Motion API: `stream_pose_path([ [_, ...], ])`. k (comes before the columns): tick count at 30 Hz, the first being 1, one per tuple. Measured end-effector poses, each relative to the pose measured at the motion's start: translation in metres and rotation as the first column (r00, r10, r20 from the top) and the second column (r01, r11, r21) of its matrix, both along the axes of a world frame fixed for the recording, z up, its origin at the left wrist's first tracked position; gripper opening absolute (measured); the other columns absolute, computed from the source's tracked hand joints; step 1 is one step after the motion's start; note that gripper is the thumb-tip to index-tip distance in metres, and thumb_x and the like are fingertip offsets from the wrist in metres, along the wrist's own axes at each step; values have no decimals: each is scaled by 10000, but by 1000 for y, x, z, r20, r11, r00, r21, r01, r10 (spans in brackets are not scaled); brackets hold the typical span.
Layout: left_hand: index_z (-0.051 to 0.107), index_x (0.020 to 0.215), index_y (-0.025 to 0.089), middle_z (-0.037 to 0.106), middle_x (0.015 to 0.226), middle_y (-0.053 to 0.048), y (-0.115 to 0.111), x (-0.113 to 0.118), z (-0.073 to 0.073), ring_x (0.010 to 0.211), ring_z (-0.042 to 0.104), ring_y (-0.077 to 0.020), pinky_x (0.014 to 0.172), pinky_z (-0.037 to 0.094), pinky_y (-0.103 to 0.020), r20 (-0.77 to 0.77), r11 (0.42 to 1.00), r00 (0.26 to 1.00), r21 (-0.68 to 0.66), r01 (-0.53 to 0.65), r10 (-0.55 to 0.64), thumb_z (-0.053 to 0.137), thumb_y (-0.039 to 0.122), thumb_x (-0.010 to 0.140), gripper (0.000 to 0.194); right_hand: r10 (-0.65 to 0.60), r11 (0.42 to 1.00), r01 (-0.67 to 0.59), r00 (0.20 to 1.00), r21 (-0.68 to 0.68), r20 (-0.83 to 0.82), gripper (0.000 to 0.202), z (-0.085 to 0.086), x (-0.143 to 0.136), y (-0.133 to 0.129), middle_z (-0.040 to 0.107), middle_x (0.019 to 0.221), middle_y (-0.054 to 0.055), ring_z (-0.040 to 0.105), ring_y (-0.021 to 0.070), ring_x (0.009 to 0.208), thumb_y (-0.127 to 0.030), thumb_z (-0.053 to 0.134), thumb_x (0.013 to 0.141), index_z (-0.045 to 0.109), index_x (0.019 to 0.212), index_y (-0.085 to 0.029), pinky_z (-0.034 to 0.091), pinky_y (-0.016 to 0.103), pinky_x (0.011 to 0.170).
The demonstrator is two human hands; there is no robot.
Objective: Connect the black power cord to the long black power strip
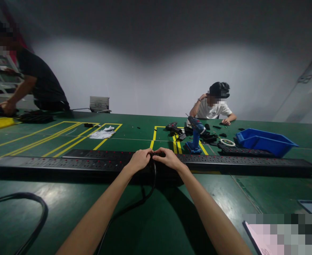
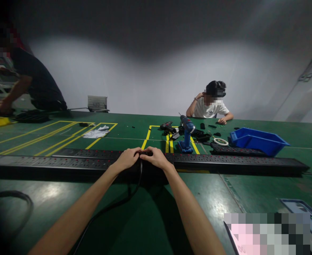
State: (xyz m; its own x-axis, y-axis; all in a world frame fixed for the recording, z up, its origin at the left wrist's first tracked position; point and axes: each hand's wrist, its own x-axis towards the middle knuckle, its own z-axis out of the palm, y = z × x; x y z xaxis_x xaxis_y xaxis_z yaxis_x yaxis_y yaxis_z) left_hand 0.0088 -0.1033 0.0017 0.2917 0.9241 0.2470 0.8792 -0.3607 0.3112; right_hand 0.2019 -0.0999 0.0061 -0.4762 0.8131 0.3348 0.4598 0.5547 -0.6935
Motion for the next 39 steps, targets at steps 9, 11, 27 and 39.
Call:
stream_pose_path([
  [9, 649, 1091, 242, 710, 1061, -53, -2, 1, 2, 975, 650, -226, 850, 452, -307, -30, 1000, 999, -7, -23, 23, 398, 236, 925, 301, 55, 998, -57, 998, 40, 36, 417, -4, 3, 1, 662, 1105, 39, 602, 195, 991, -251, 637, 774, 605, 1189, -220, 434, 317, 886],
  [11, 649, 1085, 237, 710, 1052, -58, -3, 1, 2, 967, 652, -226, 846, 455, -304, -41, 1000, 999, -3, -27, 27, 399, 230, 922, 299, 25, 994, -33, 997, 102, 76, 619, -5, 2, -1, 643, 1147, 50, 590, 214, 1018, -245, 694, 715, 513, 1307, -238, 424, 342, 905],
  [27, 633, 1143, 256, 707, 1070, -56, 2, -2, -4, 990, 649, -228, 877, 456, -319, -13, 1000, 1000, 22, -1, 1, 395, 233, 927, 322, -112, 951, 5, 937, 309, 331, 384, -3, -6, -12, 647, 1085, 117, 569, 235, 971, -415, 538, 902, 580, 1204, -182, 402, 351, 860],
  [39, 633, 1136, 260, 708, 1066, -56, 0, 0, -2, 987, 649, -226, 865, 456, -313, -38, 1000, 999, 19, -7, 8, 405, 201, 912, 325, 29, 998, -31, 999, -49, -45, 365, -4, 2, 8, 682, 1106, 27, 604, 207, 1033, -463, 443, 920, 686, 1069, -235, 433, 337, 923],
])
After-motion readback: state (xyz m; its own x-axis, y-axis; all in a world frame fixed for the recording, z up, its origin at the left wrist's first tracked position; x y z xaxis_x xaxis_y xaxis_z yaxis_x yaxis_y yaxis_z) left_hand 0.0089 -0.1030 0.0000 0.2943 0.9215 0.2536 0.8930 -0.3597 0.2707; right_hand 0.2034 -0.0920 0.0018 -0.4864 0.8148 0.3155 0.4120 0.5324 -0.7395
